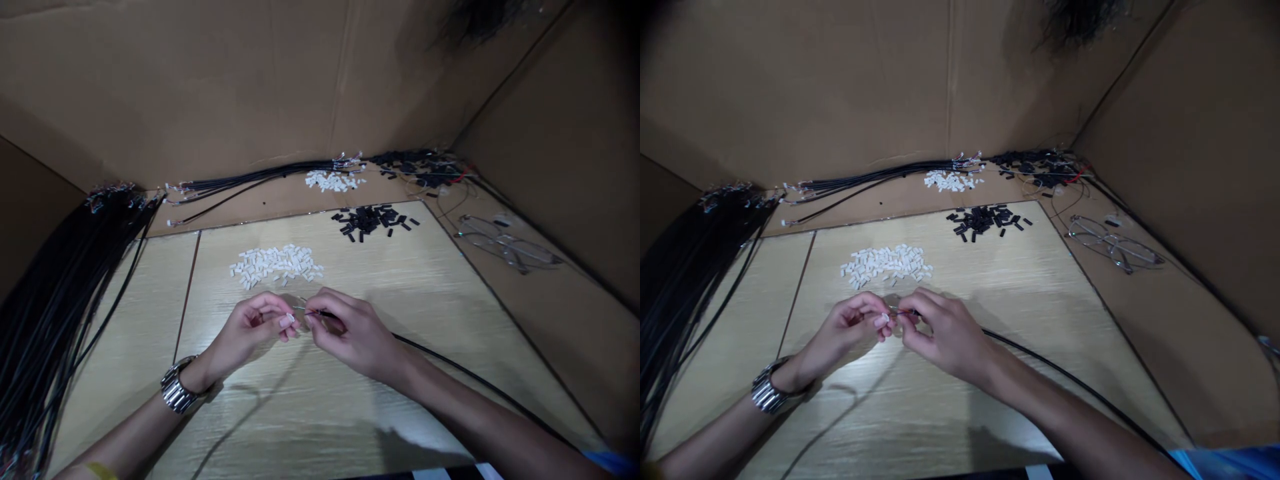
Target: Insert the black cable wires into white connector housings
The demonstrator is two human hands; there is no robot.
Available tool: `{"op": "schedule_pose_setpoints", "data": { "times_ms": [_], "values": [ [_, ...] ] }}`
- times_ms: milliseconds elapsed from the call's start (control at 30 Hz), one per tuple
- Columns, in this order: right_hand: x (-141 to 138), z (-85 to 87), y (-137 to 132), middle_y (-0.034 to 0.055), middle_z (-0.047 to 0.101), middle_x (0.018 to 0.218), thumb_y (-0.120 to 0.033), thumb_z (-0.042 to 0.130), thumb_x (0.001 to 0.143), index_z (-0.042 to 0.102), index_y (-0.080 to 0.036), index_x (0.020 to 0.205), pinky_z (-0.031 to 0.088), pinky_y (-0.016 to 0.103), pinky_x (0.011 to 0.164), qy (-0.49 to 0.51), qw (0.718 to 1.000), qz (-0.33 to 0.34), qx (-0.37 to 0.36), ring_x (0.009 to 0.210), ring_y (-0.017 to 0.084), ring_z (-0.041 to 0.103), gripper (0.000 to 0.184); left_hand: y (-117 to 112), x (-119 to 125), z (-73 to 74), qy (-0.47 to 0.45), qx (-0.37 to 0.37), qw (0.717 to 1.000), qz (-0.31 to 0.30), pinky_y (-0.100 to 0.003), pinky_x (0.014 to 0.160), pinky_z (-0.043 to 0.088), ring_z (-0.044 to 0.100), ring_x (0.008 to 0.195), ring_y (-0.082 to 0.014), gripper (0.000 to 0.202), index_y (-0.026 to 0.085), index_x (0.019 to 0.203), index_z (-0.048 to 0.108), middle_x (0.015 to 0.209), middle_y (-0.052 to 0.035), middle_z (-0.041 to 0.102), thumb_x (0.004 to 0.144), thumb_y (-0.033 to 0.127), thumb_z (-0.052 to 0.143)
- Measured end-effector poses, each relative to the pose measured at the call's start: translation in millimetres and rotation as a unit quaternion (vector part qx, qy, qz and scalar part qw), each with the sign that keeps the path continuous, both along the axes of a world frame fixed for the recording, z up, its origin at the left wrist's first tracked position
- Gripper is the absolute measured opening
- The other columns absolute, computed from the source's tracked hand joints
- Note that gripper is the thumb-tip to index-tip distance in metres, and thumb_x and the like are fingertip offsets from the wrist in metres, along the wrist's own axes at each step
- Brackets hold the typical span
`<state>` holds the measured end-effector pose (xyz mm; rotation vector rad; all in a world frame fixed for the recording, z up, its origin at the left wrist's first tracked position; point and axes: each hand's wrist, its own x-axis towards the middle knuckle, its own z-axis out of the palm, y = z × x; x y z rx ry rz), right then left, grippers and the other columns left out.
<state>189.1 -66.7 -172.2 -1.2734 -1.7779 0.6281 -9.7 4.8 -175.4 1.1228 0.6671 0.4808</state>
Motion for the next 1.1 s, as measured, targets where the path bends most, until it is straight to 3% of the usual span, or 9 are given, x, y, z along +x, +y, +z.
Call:
{"op": "schedule_pose_setpoints", "data": {
  "times_ms": [400,1100],
  "values": [
    [0,0.5,0,-0.0022,0.059,0.072,-0.013,0.056,0.090,0.062,-0.018,0.089,0.034,0.022,0.053,0.002,1.000,-0.011,0.010,0.056,0.010,0.047,0.008,-1,-1,-3.6,0.003,0.002,1.000,-0.007,-0.022,0.068,0.050,0.065,0.073,-0.0107,0.012,0.016,0.094,0.070,0.083,-0.0026,0.073,0.088,0.025,0.075],
    [-3,-0.7,-1,-0.0004,0.060,0.075,-0.014,0.056,0.091,0.063,-0.018,0.091,0.039,0.022,0.057,-0.008,1.000,-0.007,0.008,0.062,0.011,0.053,0.008,-3,0,-10.5,-0.006,-0.018,1.000,0.003,-0.020,0.066,0.048,0.062,0.070,-0.0085,0.024,0.019,0.103,0.065,0.083,0.0004,0.070,0.085,0.028,0.078]
  ]
}}
